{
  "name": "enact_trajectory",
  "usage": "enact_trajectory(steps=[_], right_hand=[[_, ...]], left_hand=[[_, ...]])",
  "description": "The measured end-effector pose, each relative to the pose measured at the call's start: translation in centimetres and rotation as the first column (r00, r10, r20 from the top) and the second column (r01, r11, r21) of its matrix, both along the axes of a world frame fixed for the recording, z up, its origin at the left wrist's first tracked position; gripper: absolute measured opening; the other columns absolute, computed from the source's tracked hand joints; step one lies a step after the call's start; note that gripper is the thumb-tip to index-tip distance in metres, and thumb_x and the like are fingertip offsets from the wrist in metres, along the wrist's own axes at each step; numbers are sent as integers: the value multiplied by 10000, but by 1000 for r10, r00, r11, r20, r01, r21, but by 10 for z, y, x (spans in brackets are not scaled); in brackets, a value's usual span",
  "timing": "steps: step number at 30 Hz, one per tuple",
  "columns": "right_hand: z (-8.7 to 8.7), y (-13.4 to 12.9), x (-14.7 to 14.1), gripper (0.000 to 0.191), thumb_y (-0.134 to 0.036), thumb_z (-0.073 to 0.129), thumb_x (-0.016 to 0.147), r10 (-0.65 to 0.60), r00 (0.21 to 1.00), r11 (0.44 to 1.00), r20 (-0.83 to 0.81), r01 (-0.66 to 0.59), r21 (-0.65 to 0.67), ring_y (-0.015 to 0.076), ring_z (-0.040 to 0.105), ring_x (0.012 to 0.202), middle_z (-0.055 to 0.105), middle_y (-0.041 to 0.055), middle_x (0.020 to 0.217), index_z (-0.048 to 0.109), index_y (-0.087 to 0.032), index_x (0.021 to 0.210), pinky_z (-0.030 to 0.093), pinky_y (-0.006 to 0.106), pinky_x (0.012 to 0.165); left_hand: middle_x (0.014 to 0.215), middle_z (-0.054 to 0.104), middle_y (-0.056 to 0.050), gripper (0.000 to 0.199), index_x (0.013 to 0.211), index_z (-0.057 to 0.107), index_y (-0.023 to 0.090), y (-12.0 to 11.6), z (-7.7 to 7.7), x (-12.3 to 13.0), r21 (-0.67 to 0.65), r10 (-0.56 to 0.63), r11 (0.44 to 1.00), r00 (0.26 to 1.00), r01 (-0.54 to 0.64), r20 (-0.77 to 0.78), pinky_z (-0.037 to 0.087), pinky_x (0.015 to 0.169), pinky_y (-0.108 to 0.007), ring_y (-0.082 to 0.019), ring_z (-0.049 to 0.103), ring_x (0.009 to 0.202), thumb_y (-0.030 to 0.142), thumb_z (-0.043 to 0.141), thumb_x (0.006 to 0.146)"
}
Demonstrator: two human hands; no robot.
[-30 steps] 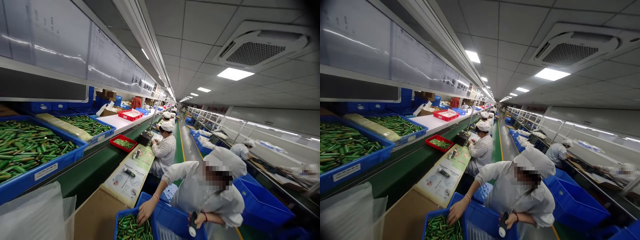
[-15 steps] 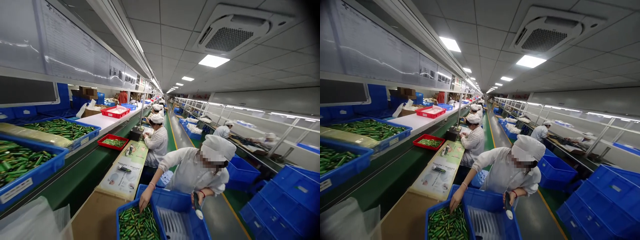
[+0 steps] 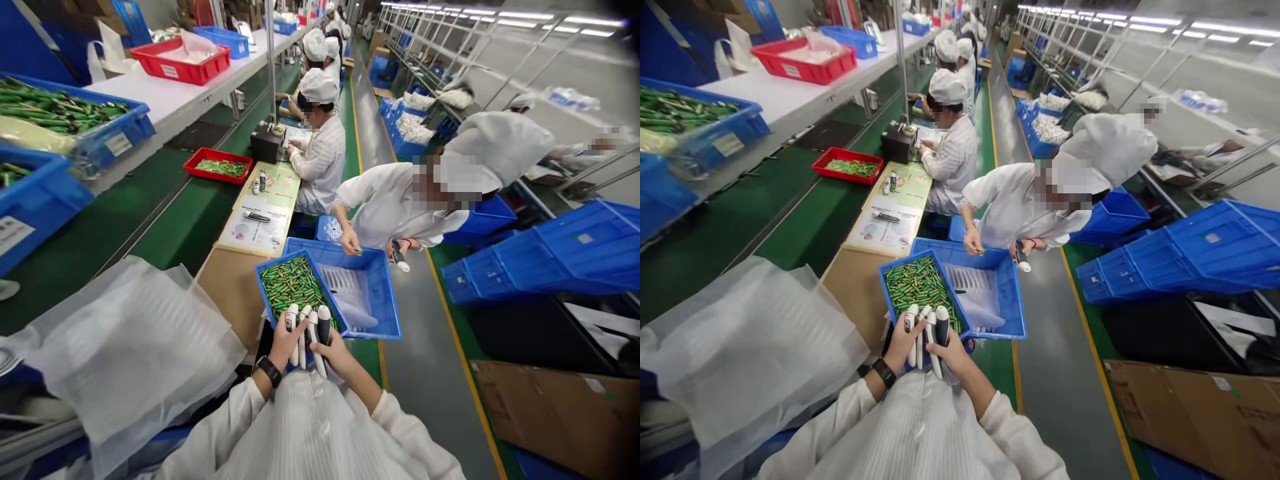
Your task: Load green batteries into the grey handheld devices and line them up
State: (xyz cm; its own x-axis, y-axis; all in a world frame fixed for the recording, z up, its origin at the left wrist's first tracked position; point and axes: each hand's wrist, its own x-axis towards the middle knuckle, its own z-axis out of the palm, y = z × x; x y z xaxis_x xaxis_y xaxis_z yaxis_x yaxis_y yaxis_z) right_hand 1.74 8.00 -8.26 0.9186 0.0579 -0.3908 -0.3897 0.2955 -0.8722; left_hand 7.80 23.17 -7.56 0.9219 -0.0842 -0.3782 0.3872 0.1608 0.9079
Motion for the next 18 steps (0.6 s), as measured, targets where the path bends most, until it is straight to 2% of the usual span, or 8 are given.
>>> enact_trajectory(steps=[2, 4, 6, 9, 11, 14, 16, 18], right_hand=[[0, 0, 5, 568, -349, 875, 626, -5, 1000, 999, 17, 5, 32, 185, 593, 886, 665, 17, 972, 636, -178, 1112, 477, 348, 888], [1, 1, 8, 578, -321, 891, 597, -16, 1000, 999, 25, 15, 45, 169, 582, 851, 654, -1, 945, 637, -180, 1097, 479, 318, 839], [5, 2, 11, 599, -297, 907, 557, -23, 999, 999, 29, 22, 44, 163, 575, 836, 649, -8, 936, 645, -177, 1082, 474, 296, 802], [9, 4, 18, 632, -276, 912, 520, -53, 998, 997, 38, 51, 56, 180, 581, 865, 652, -1, 958, 659, -182, 1091, 476, 296, 791], [6, 4, 23, 656, -285, 908, 507, -110, 993, 993, 36, 109, 37, 205, 595, 901, 660, 4, 974, 664, -199, 1109, 488, 327, 823], [-2, 1, 24, 719, -336, 896, 495, -201, 979, 979, 38, 202, -19, 261, 614, 998, 677, 18, 1041, 657, -238, 1167, 494, 397, 913], [-5, -4, 23, 771, -378, 884, 487, -220, 974, 974, 50, 222, -38, 299, 617, 1070, 682, 36, 1099, 648, -257, 1210, 490, 440, 959], [1, -13, 26, 791, -408, 870, 478, -202, 977, 975, 66, 208, -84, 329, 626, 1107, 687, 61, 1132, 655, -270, 1227, 498, 473, 967]], left_hand=[[995, 692, -74, 548, 1128, 597, 146, 0, -4, -3, -190, -48, 981, 992, 25, -120, 513, 833, -304, -202, 649, 899, 474, 802, 739], [956, 714, -82, 556, 1113, 614, 131, 1, -8, -3, -348, -135, 937, 954, 35, -268, 531, 782, -295, -207, 673, 849, 447, 833, 711], [858, 726, -66, 512, 1058, 641, 125, 4, -11, -1, -407, -204, 913, 899, 31, -388, 546, 715, -283, -204, 688, 769, 388, 862, 679], [768, 729, -43, 389, 978, 674, 137, 7, -14, 12, -366, -209, 931, 845, 17, -492, 565, 641, -275, -211, 706, 695, 276, 858, 664], [780, 740, -44, 362, 960, 685, 159, 4, -16, 22, -314, -177, 949, 834, 5, -523, 584, 633, -292, -243, 729, 722, 245, 852, 651], [916, 766, -55, 407, 1014, 686, 224, -3, -17, 31, -251, -129, 968, 841, -8, -525, 617, 739, -349, -315, 738, 938, 278, 850, 646], [1001, 763, -57, 414, 1026, 692, 272, -8, -14, 36, -164, -117, 986, 862, 40, -494, 615, 825, -374, -338, 692, 1095, 310, 848, 644], [1045, 755, -57, 416, 1020, 706, 326, -10, -9, 48, -58, -120, 993, 878, 105, -464, 614, 856, -405, -357, 654, 1167, 341, 848, 628]])
